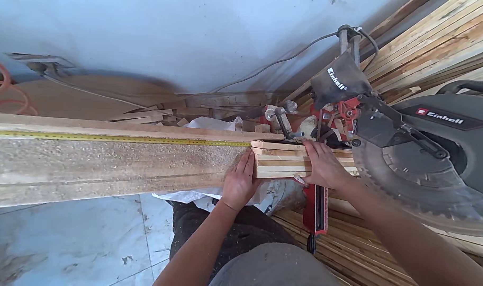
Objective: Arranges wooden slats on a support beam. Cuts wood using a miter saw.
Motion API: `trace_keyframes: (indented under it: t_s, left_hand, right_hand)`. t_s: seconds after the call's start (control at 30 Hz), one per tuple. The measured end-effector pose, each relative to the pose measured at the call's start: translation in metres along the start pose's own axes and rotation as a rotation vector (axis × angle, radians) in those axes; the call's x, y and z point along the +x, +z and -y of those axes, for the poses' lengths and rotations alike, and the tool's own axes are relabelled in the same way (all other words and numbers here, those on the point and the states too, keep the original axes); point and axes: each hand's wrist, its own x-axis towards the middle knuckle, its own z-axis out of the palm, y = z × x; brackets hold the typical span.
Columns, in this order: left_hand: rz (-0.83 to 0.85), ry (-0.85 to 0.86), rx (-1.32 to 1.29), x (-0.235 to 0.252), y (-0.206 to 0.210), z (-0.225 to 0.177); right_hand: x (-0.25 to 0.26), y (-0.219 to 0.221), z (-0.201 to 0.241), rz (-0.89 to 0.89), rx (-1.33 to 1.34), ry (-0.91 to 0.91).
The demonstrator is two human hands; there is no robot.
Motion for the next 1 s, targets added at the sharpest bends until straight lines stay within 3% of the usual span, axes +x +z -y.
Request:
trace_keyframes:
  t_s: [0.23, 0.7, 0.87, 0.9, 1.0]
  left_hand:
    - [-0.025, 0.032, 0.007, 0.000, 0.001, 0.002]
    - [0.017, 0.012, 0.060, 0.001, 0.001, -0.003]
    - [0.078, -0.175, -0.039, 0.006, -0.015, -0.021]
    - [0.066, -0.165, -0.006, 0.009, -0.023, -0.030]
    - [-0.021, 0.138, 0.211, 0.023, -0.038, -0.058]
  right_hand:
    - [-0.001, 0.001, -0.004, -0.071, 0.012, -0.048]
    - [0.000, 0.004, -0.001, -0.035, -0.026, 0.012]
    - [0.005, 0.003, 0.000, 0.008, 0.030, 0.049]
    - [0.004, 0.002, -0.002, 0.014, 0.063, 0.050]
    - [0.004, 0.002, -0.010, -0.021, 0.155, 0.006]
